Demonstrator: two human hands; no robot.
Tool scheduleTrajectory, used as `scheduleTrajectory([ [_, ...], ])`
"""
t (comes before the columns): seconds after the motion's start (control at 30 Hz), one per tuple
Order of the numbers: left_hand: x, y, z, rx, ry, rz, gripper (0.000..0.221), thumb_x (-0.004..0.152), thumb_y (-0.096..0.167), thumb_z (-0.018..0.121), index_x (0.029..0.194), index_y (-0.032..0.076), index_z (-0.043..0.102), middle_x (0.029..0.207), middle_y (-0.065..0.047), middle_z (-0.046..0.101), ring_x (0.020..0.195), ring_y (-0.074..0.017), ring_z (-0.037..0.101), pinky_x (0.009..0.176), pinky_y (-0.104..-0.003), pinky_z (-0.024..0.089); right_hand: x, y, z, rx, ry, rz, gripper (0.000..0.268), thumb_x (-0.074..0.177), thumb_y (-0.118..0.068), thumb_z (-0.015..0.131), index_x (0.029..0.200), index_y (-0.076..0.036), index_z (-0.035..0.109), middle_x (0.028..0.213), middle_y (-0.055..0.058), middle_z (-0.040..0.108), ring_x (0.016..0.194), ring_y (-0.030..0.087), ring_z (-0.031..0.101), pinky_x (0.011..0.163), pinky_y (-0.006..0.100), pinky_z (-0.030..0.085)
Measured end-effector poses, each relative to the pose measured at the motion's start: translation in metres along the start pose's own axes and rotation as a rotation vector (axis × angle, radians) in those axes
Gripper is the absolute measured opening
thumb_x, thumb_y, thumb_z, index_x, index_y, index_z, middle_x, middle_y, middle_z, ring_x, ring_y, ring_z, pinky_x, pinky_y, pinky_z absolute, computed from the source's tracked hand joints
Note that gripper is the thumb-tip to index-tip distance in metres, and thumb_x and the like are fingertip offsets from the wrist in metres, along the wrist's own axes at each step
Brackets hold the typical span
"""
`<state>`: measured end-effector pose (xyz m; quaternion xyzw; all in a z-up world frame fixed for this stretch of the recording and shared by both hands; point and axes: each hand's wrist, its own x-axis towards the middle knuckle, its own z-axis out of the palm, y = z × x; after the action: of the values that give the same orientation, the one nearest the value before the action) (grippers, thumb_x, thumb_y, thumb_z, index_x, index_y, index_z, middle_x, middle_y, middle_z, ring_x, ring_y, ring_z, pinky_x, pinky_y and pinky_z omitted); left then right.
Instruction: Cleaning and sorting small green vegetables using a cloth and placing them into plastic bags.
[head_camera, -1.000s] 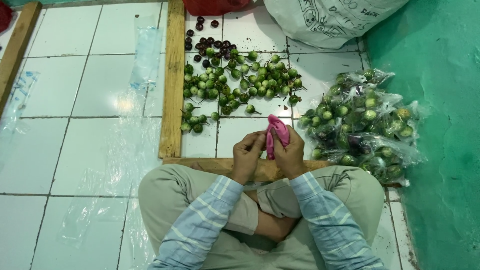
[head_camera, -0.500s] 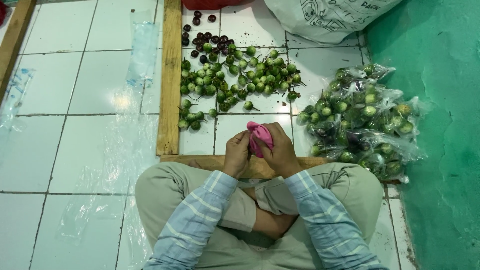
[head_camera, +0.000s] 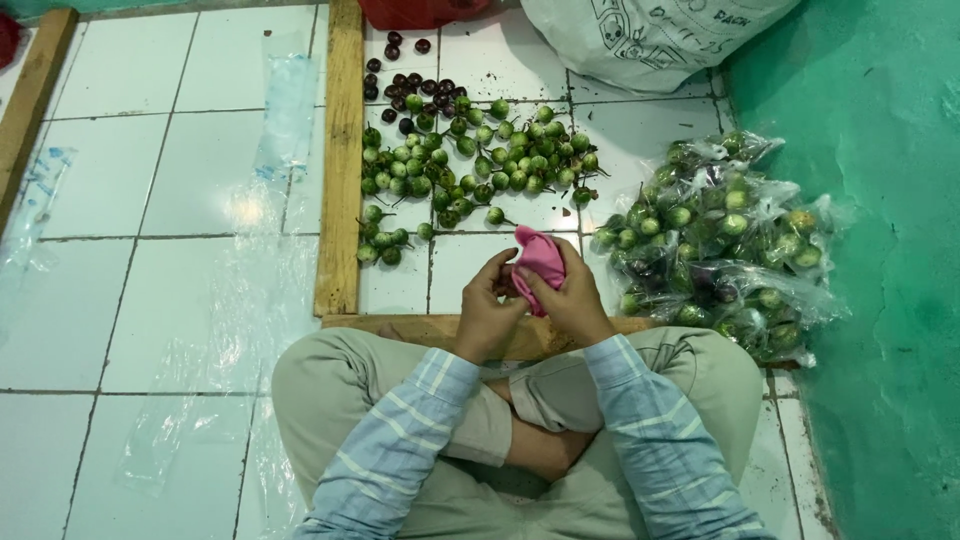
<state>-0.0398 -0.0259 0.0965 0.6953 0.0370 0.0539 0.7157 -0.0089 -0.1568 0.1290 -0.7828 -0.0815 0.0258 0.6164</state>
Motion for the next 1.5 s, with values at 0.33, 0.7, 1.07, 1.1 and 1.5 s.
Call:
scheduleTrajectory([
  [0.33,0.009,-0.009,-0.005,0.183,-0.048,0.059,0.065,0.076,0.009,0.084,0.135,-0.003,0.061,0.097,-0.015,0.072,0.085,-0.0190,0.068,0.076,-0.031,0.058,0.005,0.007,-0.003,-0.013,0.151,-0.051,0.024,0.090,-0.008,0.071,0.113,-0.007,0.071,0.092,0.017,0.073,0.096,0.029,0.071,0.086,0.043,0.053],
  [0.7,0.024,-0.070,-0.020,0.610,-0.067,-0.014,0.030,0.084,0.008,0.070,0.112,-0.004,0.070,0.093,-0.019,0.071,0.079,-0.0289,0.074,0.065,-0.037,0.061,0.009,0.028,-0.013,-0.089,0.358,-0.030,0.026,0.095,-0.020,0.074,0.113,-0.002,0.067,0.091,0.025,0.070,0.095,0.043,0.071,0.083,0.050,0.052],
  [1.07,0.026,-0.128,-0.011,1.070,-0.159,-0.048,0.026,0.092,0.015,0.068,0.107,-0.005,0.062,0.095,-0.019,0.064,0.087,-0.0349,0.074,0.067,-0.044,0.064,0.018,0.121,-0.008,-0.553,-0.093,0.261,0.063,0.084,-0.040,0.077,0.132,-0.006,0.056,0.114,0.022,0.064,0.111,0.044,0.067,0.091,0.054,0.055],
  [1.1,0.028,-0.136,-0.012,1.115,-0.148,-0.030,0.028,0.093,0.016,0.069,0.109,-0.006,0.061,0.097,-0.019,0.064,0.088,-0.0352,0.074,0.067,-0.043,0.065,0.018,0.119,-0.007,-0.612,-0.150,0.299,0.066,0.084,-0.038,0.075,0.136,-0.004,0.054,0.115,0.021,0.060,0.110,0.043,0.067,0.088,0.054,0.056],
  [1.5,0.019,-0.124,-0.019,1.139,-0.185,-0.044,0.029,0.095,0.010,0.064,0.117,-0.010,0.061,0.108,-0.024,0.061,0.100,-0.0367,0.071,0.076,-0.044,0.065,-0.003,0.096,0.003,-0.774,-0.417,0.457,0.075,0.089,-0.026,0.072,0.155,-0.016,0.037,0.154,0.027,0.042,0.137,0.046,0.053,0.110,0.057,0.048],
])
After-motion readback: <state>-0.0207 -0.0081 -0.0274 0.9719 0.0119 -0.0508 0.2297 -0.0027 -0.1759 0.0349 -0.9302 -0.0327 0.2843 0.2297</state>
